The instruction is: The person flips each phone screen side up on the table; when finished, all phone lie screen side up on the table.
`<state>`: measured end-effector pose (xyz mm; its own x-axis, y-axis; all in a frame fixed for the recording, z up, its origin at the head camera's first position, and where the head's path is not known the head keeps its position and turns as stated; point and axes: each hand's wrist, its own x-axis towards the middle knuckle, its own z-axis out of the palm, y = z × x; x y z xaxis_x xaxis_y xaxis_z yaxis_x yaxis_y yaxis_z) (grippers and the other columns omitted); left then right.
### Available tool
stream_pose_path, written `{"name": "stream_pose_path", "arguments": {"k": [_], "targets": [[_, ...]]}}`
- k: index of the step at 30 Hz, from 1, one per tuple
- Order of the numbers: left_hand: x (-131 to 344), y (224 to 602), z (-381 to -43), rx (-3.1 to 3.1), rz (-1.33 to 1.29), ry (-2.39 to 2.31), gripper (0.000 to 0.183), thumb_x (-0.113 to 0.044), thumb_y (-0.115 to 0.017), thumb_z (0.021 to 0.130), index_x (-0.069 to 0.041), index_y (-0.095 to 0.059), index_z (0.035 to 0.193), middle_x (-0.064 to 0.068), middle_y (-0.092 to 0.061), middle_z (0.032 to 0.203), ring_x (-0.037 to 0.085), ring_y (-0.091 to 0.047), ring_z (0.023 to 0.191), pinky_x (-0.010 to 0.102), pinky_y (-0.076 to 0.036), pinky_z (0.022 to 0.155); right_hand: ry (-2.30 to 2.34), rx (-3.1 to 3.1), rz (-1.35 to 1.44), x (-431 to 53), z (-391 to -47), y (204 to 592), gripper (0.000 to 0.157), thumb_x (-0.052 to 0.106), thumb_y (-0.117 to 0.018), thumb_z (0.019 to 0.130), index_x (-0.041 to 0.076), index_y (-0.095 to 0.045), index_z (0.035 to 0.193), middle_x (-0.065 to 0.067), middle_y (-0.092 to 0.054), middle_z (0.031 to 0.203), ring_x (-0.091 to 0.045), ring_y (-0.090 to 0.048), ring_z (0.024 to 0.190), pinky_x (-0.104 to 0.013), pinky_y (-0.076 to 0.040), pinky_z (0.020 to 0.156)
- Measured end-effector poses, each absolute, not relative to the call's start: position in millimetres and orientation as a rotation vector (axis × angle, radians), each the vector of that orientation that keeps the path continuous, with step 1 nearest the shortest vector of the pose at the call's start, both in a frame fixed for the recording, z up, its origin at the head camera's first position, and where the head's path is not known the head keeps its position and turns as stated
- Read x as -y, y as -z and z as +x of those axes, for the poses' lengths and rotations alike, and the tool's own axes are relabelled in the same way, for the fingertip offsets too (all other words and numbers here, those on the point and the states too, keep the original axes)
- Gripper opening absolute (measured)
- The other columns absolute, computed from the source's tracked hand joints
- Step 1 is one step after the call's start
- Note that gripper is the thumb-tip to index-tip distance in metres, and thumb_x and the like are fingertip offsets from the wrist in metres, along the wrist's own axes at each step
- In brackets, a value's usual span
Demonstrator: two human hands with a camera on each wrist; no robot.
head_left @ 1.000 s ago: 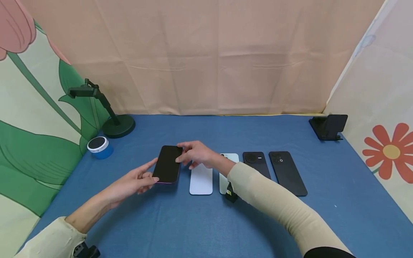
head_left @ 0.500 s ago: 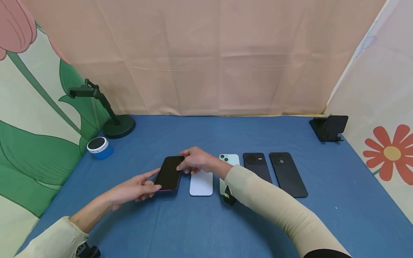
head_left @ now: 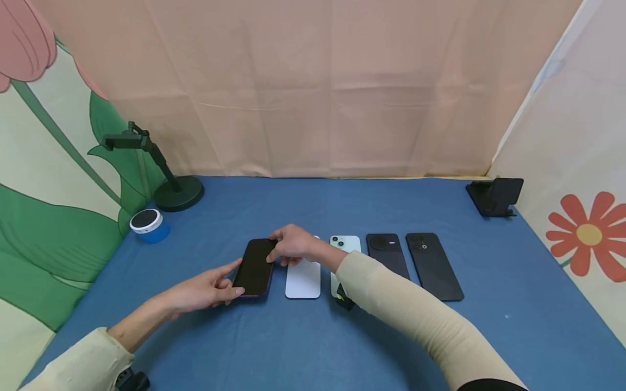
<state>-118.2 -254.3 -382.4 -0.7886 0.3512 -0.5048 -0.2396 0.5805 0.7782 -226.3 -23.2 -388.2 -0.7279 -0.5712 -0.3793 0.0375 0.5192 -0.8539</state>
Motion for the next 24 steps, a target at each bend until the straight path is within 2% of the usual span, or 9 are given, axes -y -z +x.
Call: {"name": "stream_pose_path", "arguments": {"k": [8,24], "targets": [[256.2,387.4,-116.7,-2.199,0.155,-1.158,0.09,-0.036,-0.061,0.1,-0.007,-0.003,0.162,0.0,-0.047,0.07,0.013,-0.036,0.058,0.028,-0.032,0.055,1.092,-2.209,-0.488,26.1,-223.7,386.5,0.063,0.014,-0.075,0.09,0.012,-0.051,0.148,-0.009,-0.059,0.06,-0.017,-0.053,0.052,-0.029,-0.044,0.048],[251.8,382.2,-119.4,-2.271,0.132,-1.088,0.091,-0.033,-0.064,0.099,-0.009,-0.005,0.162,0.001,-0.049,0.07,0.015,-0.043,0.062,0.028,-0.035,0.058,1.001,-2.263,-0.511,28.0,-228.5,381.7,0.061,0.015,-0.075,0.09,0.013,-0.053,0.147,-0.007,-0.057,0.061,-0.015,-0.054,0.053,-0.029,-0.051,0.051]]}}
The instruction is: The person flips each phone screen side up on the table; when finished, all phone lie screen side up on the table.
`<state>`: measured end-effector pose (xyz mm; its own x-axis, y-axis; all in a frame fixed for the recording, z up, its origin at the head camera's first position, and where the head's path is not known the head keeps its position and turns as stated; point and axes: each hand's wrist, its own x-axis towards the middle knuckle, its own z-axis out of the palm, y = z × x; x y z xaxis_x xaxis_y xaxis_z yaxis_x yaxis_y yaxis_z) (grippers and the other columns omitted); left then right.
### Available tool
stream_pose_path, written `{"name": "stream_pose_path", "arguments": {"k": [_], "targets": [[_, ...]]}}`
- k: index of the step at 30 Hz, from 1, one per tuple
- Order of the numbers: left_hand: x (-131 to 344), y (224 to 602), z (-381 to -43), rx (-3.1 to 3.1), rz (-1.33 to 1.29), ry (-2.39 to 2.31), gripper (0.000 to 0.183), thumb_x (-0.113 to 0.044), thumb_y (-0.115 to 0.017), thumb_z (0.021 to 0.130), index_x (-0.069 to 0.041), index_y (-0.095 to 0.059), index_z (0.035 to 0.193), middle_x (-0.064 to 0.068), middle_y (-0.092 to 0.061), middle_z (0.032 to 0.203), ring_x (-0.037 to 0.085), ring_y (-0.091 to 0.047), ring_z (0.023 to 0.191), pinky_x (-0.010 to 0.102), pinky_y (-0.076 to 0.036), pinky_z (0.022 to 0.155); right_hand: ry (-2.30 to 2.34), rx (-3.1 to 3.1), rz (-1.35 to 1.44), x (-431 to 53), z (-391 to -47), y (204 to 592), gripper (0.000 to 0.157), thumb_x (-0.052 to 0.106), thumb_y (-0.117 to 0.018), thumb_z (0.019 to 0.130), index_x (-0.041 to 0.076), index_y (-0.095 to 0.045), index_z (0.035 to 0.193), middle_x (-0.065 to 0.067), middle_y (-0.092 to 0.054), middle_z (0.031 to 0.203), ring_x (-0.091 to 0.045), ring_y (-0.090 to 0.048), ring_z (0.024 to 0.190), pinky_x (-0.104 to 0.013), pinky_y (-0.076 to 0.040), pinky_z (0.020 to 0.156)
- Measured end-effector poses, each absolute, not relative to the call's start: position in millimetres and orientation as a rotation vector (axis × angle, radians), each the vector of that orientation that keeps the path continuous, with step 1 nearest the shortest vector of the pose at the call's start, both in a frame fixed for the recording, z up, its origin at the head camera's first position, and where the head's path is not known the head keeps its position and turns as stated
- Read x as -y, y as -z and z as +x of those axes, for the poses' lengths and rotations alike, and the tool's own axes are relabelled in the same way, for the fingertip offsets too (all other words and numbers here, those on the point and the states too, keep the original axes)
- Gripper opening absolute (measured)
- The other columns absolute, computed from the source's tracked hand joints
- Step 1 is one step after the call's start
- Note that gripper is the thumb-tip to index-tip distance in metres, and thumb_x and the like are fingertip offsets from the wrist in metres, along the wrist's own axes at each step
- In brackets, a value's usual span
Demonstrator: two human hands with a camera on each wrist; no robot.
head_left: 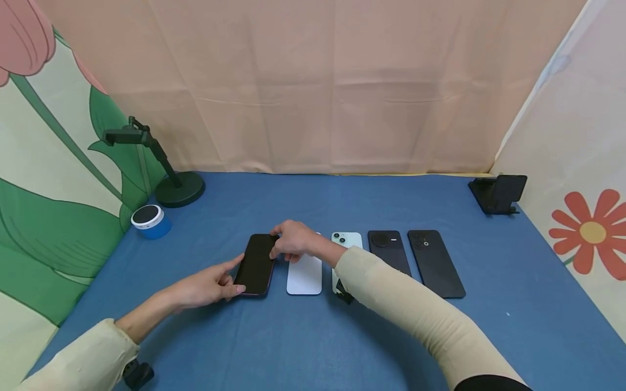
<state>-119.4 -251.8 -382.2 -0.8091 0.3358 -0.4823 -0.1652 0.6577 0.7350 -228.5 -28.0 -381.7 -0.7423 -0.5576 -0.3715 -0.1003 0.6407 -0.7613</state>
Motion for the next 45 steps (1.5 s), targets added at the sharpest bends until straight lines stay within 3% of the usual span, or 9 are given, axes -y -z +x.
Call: {"name": "stream_pose_path", "arguments": {"k": [7,17,28,45], "targets": [[247,382,-120,-2.413,0.159,-0.878,0.098,-0.039,-0.073,0.091,-0.005,-0.014,0.161,0.001,-0.052,0.069,0.016,-0.047,0.06,0.027,-0.036,0.056,0.983,-2.279,-0.519,28,-229,380,0.059,0.016,-0.076,0.089,0.014,-0.055,0.145,-0.008,-0.059,0.063,-0.016,-0.054,0.054,-0.031,-0.054,0.053],[243,381,-123,-2.606,0.219,-0.437,0.103,-0.048,-0.081,0.081,-0.01,-0.027,0.159,0.001,-0.053,0.069,0.015,-0.05,0.06,0.029,-0.037,0.056,0.973,-2.276,-0.545,25,-230,380,0.059,0.016,-0.076,0.089,0.013,-0.056,0.144,-0.009,-0.062,0.068,-0.016,-0.056,0.057,-0.031,-0.056,0.054],[244,382,-124,-2.654,0.302,-0.456,0.101,-0.047,-0.081,0.08,-0.005,-0.03,0.157,-0.001,-0.052,0.066,0.013,-0.047,0.057,0.025,-0.034,0.053,0.976,-2.251,-0.55,23,-234,379,0.057,0.018,-0.075,0.09,0.014,-0.057,0.143,-0.011,-0.065,0.093,-0.019,-0.06,0.068,-0.032,-0.057,0.057],[238,382,-124,-2.676,0.261,-0.388,0.1,-0.046,-0.081,0.08,-0.006,-0.031,0.157,0.0,-0.053,0.067,0.014,-0.048,0.056,0.027,-0.035,0.054,0.967,-2.27,-0.56,25,-233,377,0.057,0.019,-0.074,0.091,0.012,-0.056,0.144,-0.013,-0.065,0.09,-0.02,-0.06,0.068,-0.034,-0.058,0.057]]}}
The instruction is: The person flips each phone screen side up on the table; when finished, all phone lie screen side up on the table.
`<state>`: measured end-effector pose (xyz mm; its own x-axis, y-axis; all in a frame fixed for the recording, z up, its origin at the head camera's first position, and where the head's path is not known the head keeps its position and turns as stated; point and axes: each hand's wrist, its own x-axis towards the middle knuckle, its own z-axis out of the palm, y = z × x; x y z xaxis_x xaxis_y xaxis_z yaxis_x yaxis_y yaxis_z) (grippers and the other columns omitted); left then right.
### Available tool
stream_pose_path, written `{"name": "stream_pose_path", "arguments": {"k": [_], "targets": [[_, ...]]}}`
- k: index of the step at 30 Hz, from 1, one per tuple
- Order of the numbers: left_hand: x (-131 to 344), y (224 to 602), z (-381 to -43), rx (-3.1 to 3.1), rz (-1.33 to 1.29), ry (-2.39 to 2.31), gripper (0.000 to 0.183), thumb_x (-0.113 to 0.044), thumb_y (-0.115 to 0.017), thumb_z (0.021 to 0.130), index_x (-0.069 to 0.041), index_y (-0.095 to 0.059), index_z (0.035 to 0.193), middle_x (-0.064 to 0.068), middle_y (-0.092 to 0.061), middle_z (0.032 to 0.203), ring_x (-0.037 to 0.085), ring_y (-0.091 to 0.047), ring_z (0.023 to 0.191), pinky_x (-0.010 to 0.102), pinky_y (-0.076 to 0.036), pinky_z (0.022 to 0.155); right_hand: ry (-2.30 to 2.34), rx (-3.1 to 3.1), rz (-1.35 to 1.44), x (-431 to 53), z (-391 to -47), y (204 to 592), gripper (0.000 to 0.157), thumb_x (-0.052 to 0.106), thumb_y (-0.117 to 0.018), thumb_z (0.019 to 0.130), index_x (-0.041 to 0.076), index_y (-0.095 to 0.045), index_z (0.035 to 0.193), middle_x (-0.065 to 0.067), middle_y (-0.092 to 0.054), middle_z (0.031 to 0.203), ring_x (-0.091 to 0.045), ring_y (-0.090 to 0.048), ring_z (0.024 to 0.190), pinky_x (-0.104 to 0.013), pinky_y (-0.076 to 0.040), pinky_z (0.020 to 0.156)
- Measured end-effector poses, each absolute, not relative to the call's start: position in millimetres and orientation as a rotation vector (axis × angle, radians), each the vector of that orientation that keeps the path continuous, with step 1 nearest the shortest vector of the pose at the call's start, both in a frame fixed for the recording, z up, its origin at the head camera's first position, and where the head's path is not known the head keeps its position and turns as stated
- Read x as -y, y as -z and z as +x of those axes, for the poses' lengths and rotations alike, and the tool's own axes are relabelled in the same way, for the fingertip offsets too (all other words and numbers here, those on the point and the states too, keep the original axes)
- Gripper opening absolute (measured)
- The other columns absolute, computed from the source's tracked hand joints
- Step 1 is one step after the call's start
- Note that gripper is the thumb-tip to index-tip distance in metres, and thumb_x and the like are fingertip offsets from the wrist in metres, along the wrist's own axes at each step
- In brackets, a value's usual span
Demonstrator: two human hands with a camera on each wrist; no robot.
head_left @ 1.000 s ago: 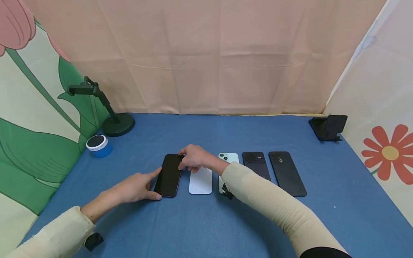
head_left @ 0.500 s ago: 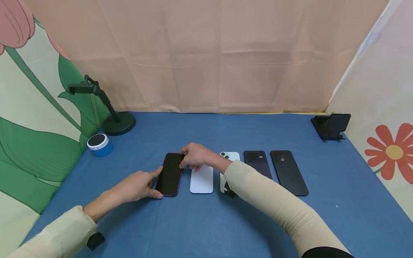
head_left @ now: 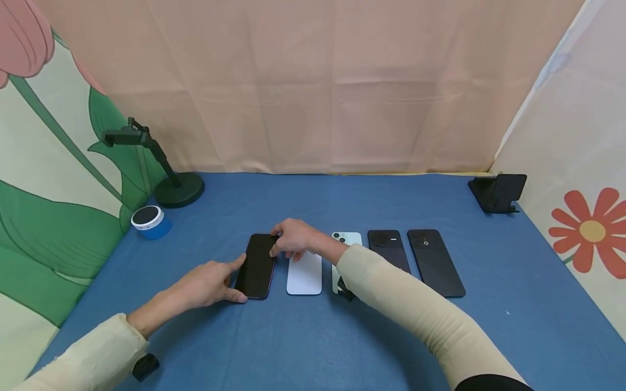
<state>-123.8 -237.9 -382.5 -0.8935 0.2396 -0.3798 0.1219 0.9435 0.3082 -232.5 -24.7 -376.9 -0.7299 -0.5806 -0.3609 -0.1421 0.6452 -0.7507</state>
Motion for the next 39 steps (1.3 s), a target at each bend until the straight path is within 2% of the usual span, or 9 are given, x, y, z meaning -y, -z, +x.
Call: {"name": "stream_pose_path", "arguments": {"k": [9,15,21,25,29,34,39], "targets": [[235,381,-124,-2.678,0.234,-0.352,0.101,-0.051,-0.08,0.079,-0.008,-0.031,0.157,0.001,-0.05,0.066,0.015,-0.047,0.056,0.029,-0.034,0.053,0.977,-2.261,-0.575,23,-236,379,0.056,0.019,-0.073,0.091,0.012,-0.056,0.144,-0.011,-0.062,0.079,-0.017,-0.055,0.06,-0.033,-0.056,0.056],[233,379,-125,-2.668,0.223,-0.31,0.102,-0.052,-0.079,0.079,-0.01,-0.031,0.158,0.002,-0.049,0.065,0.016,-0.048,0.056,0.03,-0.034,0.053,0.968,-2.256,-0.582,22,-238,380,0.056,0.019,-0.073,0.092,0.012,-0.055,0.144,-0.011,-0.061,0.078,-0.017,-0.054,0.059,-0.032,-0.055,0.054],[229,370,-129,-2.641,0.213,-0.29,0.102,-0.056,-0.076,0.081,-0.009,-0.029,0.158,0.003,-0.056,0.07,0.016,-0.052,0.06,0.031,-0.036,0.054,0.976,-2.214,-0.62,13,-243,375,0.062,0.023,-0.072,0.092,0.012,-0.049,0.149,-0.01,-0.064,0.097,-0.019,-0.058,0.065,-0.032,-0.056,0.056],[225,362,-134,-2.665,0.268,-0.38,0.092,-0.052,-0.073,0.087,-0.008,-0.033,0.157,0.001,-0.055,0.067,0.015,-0.051,0.058,0.03,-0.037,0.054,1.022,-2.194,-0.664,-1,-250,368,0.069,0.024,-0.071,0.093,0.013,-0.04,0.154,-0.007,-0.062,0.111,-0.026,-0.062,0.076,-0.031,-0.055,0.059],[216,360,-139,-2.662,0.363,-0.501,0.082,-0.047,-0.07,0.091,-0.009,-0.036,0.156,-0.002,-0.057,0.071,0.013,-0.051,0.06,0.029,-0.04,0.056,1.009,-2.184,-0.684,-18,-256,366,0.073,0.027,-0.07,0.094,0.016,-0.035,0.157,-0.007,-0.059,0.12,-0.028,-0.062,0.081,-0.03,-0.053,0.06],[197,364,-146,-2.625,0.473,-0.637,0.081,-0.044,-0.07,0.093,-0.011,-0.034,0.157,-0.004,-0.059,0.075,0.012,-0.053,0.062,0.027,-0.042,0.057,0.97,-2.225,-0.633,-42,-258,369,0.072,0.028,-0.07,0.093,0.02,-0.036,0.157,-0.008,-0.056,0.129,-0.023,-0.059,0.074,-0.03,-0.05,0.057],[177,374,-146,-2.635,0.534,-0.579,0.074,-0.043,-0.071,0.092,-0.013,-0.043,0.153,-0.004,-0.054,0.064,0.011,-0.049,0.055,0.026,-0.038,0.054,0.972,-2.225,-0.538,-61,-258,373,0.075,0.027,-0.072,0.092,0.019,-0.036,0.157,-0.01,-0.054,0.135,-0.017,-0.05,0.061,-0.029,-0.044,0.054]]}}
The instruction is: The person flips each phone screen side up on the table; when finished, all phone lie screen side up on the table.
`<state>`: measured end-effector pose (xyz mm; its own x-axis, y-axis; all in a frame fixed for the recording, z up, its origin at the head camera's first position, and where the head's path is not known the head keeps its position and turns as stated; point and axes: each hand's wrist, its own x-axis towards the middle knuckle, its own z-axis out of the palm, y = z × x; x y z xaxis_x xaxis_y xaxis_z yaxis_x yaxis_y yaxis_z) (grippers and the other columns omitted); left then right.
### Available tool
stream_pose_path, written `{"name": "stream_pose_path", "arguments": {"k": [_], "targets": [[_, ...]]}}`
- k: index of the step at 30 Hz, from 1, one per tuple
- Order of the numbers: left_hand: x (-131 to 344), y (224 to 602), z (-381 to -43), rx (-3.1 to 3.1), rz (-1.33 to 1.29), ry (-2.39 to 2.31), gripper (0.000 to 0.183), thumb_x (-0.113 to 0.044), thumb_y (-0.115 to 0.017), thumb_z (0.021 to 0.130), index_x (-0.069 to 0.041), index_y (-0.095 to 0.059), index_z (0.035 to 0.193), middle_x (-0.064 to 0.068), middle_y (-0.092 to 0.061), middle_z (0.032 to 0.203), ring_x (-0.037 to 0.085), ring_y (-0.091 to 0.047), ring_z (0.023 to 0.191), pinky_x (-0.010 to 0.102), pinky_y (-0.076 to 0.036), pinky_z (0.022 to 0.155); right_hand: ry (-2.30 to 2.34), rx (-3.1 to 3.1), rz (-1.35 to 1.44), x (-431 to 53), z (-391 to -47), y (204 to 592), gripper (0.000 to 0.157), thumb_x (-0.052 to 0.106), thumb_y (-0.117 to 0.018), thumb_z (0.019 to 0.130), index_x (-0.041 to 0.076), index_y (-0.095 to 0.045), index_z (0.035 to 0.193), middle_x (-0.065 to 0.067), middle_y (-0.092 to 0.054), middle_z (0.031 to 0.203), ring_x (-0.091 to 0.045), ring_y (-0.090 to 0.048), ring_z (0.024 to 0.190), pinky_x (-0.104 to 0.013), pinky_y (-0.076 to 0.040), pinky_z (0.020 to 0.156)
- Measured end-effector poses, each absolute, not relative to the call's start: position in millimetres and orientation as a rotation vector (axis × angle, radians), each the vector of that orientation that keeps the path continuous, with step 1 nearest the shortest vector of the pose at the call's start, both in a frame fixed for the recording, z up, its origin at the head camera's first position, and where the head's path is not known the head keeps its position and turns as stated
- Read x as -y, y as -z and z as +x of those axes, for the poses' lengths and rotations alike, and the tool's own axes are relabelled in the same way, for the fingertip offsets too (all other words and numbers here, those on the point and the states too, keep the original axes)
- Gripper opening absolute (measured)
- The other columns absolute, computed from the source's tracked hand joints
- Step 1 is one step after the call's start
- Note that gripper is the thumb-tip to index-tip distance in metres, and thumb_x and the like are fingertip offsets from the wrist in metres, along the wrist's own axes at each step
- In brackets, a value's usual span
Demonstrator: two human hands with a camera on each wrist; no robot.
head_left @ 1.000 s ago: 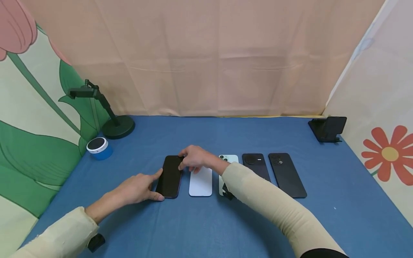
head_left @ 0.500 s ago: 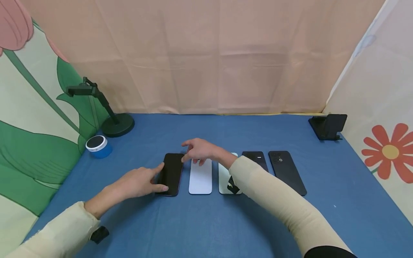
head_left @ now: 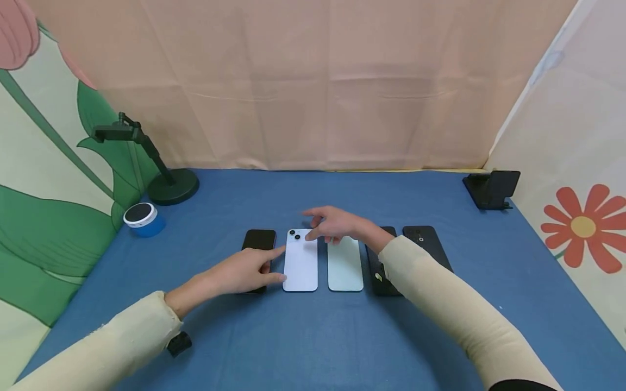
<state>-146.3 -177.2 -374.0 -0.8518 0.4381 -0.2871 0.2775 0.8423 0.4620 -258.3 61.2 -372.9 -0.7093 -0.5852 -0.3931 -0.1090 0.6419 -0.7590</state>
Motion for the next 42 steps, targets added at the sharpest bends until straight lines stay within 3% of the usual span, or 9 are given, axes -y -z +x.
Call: {"name": "stream_pose_path", "arguments": {"k": [4,6,9,12,14,24,29,33,42], "targets": [[165,380,-145,-2.687,0.5,-0.447,0.072,-0.048,-0.073,0.088,-0.017,-0.05,0.149,-0.003,-0.048,0.056,0.011,-0.044,0.051,0.026,-0.032,0.052,0.977,-2.191,-0.495,-68,-260,375,0.077,0.026,-0.073,0.091,0.019,-0.035,0.157,-0.01,-0.053,0.136,-0.015,-0.041,0.054,-0.029,-0.04,0.053],[160,382,-144,-2.718,0.487,-0.373,0.075,-0.051,-0.075,0.086,-0.018,-0.051,0.148,-0.002,-0.056,0.061,0.012,-0.048,0.057,0.027,-0.035,0.054,0.984,-2.178,-0.482,-69,-261,376,0.076,0.025,-0.073,0.091,0.019,-0.035,0.157,-0.009,-0.053,0.136,-0.014,-0.038,0.053,-0.03,-0.039,0.053],[154,382,-144,-2.744,0.471,-0.271,0.082,-0.057,-0.077,0.081,-0.017,-0.051,0.148,0.004,-0.073,0.091,0.015,-0.059,0.076,0.031,-0.045,0.063,0.985,-2.179,-0.477,-70,-261,376,0.076,0.025,-0.073,0.091,0.019,-0.035,0.157,-0.009,-0.052,0.136,-0.014,-0.038,0.053,-0.03,-0.039,0.053],[150,382,-144,-2.755,0.461,-0.195,0.087,-0.061,-0.077,0.079,-0.017,-0.05,0.149,0.007,-0.07,0.127,0.019,-0.064,0.1,0.038,-0.053,0.079,0.983,-2.184,-0.481,-70,-260,377,0.076,0.025,-0.073,0.091,0.019,-0.036,0.157,-0.01,-0.053,0.136,-0.014,-0.039,0.054,-0.03,-0.041,0.053],[149,383,-144,-2.757,0.46,-0.168,0.089,-0.062,-0.077,0.078,-0.016,-0.049,0.15,0.008,-0.067,0.132,0.021,-0.065,0.104,0.041,-0.054,0.083,0.979,-2.19,-0.488,-68,-260,377,0.076,0.025,-0.074,0.091,0.018,-0.036,0.157,-0.01,-0.054,0.135,-0.014,-0.04,0.053,-0.029,-0.041,0.053],[148,387,-142,-2.807,0.508,-0.146,0.089,-0.061,-0.077,0.079,-0.013,-0.051,0.148,0.009,-0.068,0.131,0.023,-0.066,0.113,0.044,-0.055,0.086,0.904,-2.197,-0.46,-57,-263,369,0.079,0.025,-0.075,0.089,0.014,-0.035,0.157,-0.006,-0.062,0.115,-0.012,-0.038,0.05,-0.027,-0.043,0.051],[149,388,-143,-2.818,0.522,-0.129,0.089,-0.061,-0.077,0.078,-0.013,-0.051,0.148,0.008,-0.069,0.128,0.022,-0.067,0.109,0.042,-0.055,0.082,0.952,-2.14,-0.398,-57,-269,371,0.076,0.025,-0.075,0.089,0.016,-0.038,0.155,-0.003,-0.049,0.078,-0.014,-0.034,0.05,-0.029,-0.037,0.052],[149,388,-144,-2.814,0.527,-0.132,0.089,-0.062,-0.077,0.078,-0.013,-0.05,0.149,0.008,-0.069,0.128,0.023,-0.066,0.108,0.042,-0.055,0.082,1.011,-2.092,-0.37,-59,-271,372,0.073,0.023,-0.074,0.09,0.016,-0.04,0.154,0.0,-0.038,0.06,-0.015,-0.029,0.049,-0.032,-0.032,0.053],[150,387,-143,-2.793,0.522,-0.148,0.091,-0.062,-0.076,0.079,-0.015,-0.047,0.151,0.008,-0.067,0.133,0.021,-0.066,0.107,0.04,-0.054,0.08,1.133,-2.059,-0.311,-61,-274,382,0.062,0.021,-0.073,0.091,0.015,-0.048,0.148,0.003,-0.032,0.053,-0.014,-0.026,0.047,-0.03,-0.029,0.051]]}}
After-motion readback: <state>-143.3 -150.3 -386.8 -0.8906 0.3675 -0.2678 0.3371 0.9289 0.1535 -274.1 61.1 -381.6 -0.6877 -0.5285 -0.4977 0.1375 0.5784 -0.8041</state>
